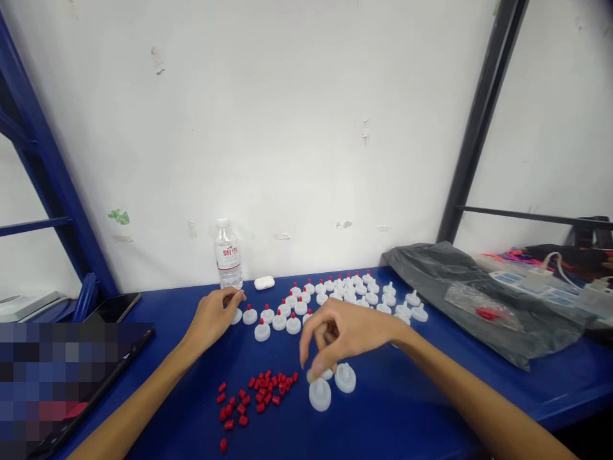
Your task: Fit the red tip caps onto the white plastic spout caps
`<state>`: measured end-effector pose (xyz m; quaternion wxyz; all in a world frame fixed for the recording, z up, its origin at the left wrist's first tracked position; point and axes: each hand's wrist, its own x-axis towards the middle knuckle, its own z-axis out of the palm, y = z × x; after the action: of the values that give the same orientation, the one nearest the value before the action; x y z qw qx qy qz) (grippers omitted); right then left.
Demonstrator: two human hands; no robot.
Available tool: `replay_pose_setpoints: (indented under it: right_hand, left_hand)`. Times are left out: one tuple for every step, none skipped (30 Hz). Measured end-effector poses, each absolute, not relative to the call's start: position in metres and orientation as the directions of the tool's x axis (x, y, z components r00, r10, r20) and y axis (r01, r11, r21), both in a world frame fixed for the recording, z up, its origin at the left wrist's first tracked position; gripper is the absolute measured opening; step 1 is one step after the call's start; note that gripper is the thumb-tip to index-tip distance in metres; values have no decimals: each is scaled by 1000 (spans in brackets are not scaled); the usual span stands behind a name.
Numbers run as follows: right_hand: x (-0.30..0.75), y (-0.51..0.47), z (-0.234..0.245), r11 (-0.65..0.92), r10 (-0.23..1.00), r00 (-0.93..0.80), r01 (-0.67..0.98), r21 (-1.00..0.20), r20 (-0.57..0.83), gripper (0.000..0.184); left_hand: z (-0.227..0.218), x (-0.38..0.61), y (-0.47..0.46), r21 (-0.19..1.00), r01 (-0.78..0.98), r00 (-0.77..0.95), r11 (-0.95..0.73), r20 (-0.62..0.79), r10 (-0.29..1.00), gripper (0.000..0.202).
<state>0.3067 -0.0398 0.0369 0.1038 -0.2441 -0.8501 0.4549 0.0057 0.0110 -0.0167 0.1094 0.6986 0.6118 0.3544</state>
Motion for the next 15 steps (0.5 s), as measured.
replay_pose_setpoints:
  right_hand:
    - [308, -40, 38, 454, 477, -875, 323, -830, -79, 38]
    - [309, -39, 38, 457, 454, -885, 332, -825, -105, 39]
    - [309, -39, 36, 469, 437, -890, 346, -813, -127, 39]
    - [309, -38, 34, 486, 430, -892, 362, -795, -144, 39]
    - [308, -37, 32, 504, 428, -891, 376, -778, -153, 38]
    - [307, -36, 29, 519, 429, -890, 383, -764, -155, 37]
    - [306, -35, 25, 532, 428, -891, 381, -756, -148, 35]
    - [305, -34, 22, 543, 423, -896, 370, -754, -135, 33]
    - [304, -33, 20, 554, 418, -901, 354, -753, -117, 32]
    - [304, -33, 19, 565, 413, -906, 336, -754, -94, 31]
    - [304, -32, 18, 572, 412, -909, 316, -757, -67, 31]
    - [303, -32, 19, 576, 419, -907, 296, -762, -36, 31]
    - [304, -31, 21, 578, 440, -898, 280, -767, 3, 31]
    - [304, -31, 23, 576, 474, -879, 268, -772, 49, 31]
    - [304, -31, 25, 574, 519, -849, 261, -776, 98, 30]
  left_hand:
    - [-17, 7, 11, 578, 783, 9, -228, 357, 934, 42]
    - [-17, 7, 11, 571, 788, 16, -229, 354, 935, 42]
    - [-18, 8, 10, 564, 793, 22, -230, 351, 936, 42]
    - [-18, 9, 10, 557, 798, 26, -229, 349, 937, 42]
    - [-19, 9, 10, 552, 802, 28, -228, 347, 938, 42]
    - [-20, 9, 10, 548, 805, 30, -227, 345, 938, 43]
    - [-21, 9, 11, 546, 807, 31, -226, 344, 938, 43]
    - [-21, 9, 11, 546, 807, 30, -226, 343, 939, 43]
    - [-22, 9, 11, 546, 807, 30, -226, 344, 939, 43]
    - [-22, 9, 12, 547, 806, 29, -227, 346, 938, 42]
    - [-22, 9, 12, 547, 805, 27, -228, 351, 936, 41]
    - [-22, 9, 12, 546, 805, 22, -230, 360, 933, 40]
    - [-20, 9, 11, 544, 806, 14, -232, 374, 927, 39]
    - [-18, 10, 10, 541, 808, 2, -234, 394, 919, 37]
    - [-15, 11, 8, 538, 809, -12, -237, 419, 908, 36]
